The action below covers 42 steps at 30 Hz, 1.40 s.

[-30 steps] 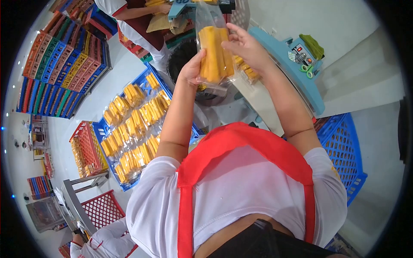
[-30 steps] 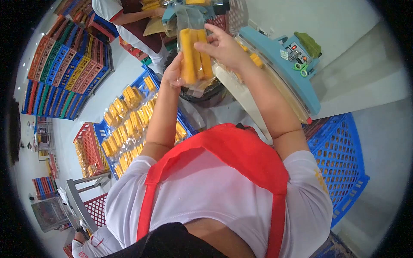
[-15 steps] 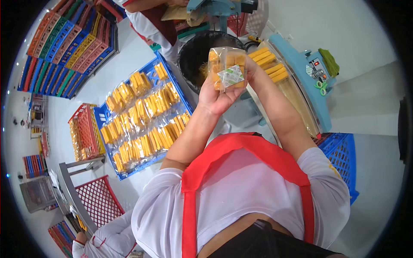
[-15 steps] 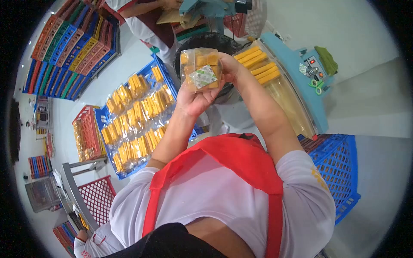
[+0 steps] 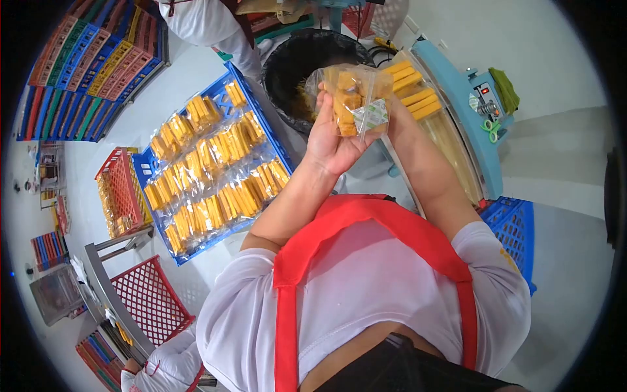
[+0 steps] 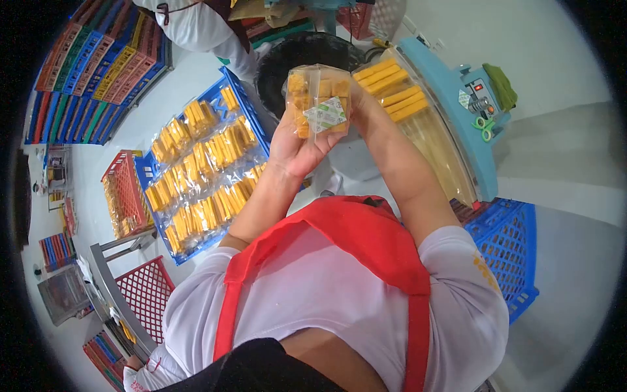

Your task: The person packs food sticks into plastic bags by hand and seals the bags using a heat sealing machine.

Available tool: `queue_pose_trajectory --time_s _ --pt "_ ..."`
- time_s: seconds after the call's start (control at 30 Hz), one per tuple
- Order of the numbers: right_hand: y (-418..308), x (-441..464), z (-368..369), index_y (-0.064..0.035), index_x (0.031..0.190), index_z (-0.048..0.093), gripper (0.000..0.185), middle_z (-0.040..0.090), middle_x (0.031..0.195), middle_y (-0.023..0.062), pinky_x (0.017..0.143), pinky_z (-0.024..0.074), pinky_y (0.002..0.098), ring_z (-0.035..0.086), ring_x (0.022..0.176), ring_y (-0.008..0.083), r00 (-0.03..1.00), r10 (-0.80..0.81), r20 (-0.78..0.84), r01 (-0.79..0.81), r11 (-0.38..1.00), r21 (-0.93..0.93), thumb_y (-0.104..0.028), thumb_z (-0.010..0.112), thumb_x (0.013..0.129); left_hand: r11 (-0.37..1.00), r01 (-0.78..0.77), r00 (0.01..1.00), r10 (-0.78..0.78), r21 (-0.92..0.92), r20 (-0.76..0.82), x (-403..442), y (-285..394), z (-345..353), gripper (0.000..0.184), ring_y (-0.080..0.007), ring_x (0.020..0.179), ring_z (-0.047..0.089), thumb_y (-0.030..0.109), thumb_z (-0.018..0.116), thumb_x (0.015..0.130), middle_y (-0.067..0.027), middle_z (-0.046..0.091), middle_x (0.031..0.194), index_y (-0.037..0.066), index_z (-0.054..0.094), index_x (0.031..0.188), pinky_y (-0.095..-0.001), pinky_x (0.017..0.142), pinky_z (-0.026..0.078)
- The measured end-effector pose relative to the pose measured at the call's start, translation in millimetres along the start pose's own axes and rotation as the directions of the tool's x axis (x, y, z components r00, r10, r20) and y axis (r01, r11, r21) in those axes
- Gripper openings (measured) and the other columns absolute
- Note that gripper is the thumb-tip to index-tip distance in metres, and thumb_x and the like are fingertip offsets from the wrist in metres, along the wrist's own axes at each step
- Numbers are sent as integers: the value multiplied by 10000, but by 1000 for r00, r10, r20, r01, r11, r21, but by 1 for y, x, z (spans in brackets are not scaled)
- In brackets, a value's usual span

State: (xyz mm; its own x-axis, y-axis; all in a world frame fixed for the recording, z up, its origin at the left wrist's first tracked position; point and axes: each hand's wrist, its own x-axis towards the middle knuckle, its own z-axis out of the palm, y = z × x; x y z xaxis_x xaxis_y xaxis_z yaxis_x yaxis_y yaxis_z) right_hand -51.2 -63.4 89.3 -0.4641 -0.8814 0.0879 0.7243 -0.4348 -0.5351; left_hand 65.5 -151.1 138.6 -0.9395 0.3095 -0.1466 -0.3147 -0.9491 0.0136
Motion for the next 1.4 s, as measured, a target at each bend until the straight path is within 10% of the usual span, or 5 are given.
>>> queue_pose_trajectory --time_s 0.33,0.43,0.6,0.87,1.4 --pt "-37 -65 51 -60 1182 415 451 498 1144 61 859 405 316 494 1020 155 822 -420 -385 268 882 -388 -377 426 862 962 103 976 -147 254 161 34 16 -4 451 -233 1040 481 360 375 888 -90 471 1174 66 383 1230 -333 884 373" --pt "-27 -109 35 -64 1212 391 492 481 1172 55 888 385 317 471 1058 154 844 -372 -387 300 925 -234 -394 444 850 21 -309 951 -26 951 309 69 10 -12 469 -195 1132 373 318 386 890 -81 378 1257 30 326 1255 -320 926 292" --pt "-35 -164 36 -41 1265 305 559 450 1179 93 901 363 313 454 1071 181 662 -582 -473 295 782 -549 -300 527 821 516 48 968 -236 855 88 65 -34 23 505 -180 1123 372 219 529 828 -86 407 1205 26 319 1245 -312 914 306" --pt "-33 -255 71 -37 1252 336 614 432 1194 74 900 353 278 438 1072 155 579 -707 -405 177 595 -784 28 601 702 166 133 742 -670 977 13 96 -86 8 599 -117 835 522 19 627 714 -45 548 975 61 366 1251 -226 707 434" --pt "48 -305 14 14 1026 552 230 551 1085 75 808 398 257 511 923 112 351 -735 -579 -230 532 -815 -91 527 823 -458 -124 807 -563 880 -179 90 -119 -28 440 -105 857 504 84 605 759 -39 529 1095 63 475 1179 -224 738 401"
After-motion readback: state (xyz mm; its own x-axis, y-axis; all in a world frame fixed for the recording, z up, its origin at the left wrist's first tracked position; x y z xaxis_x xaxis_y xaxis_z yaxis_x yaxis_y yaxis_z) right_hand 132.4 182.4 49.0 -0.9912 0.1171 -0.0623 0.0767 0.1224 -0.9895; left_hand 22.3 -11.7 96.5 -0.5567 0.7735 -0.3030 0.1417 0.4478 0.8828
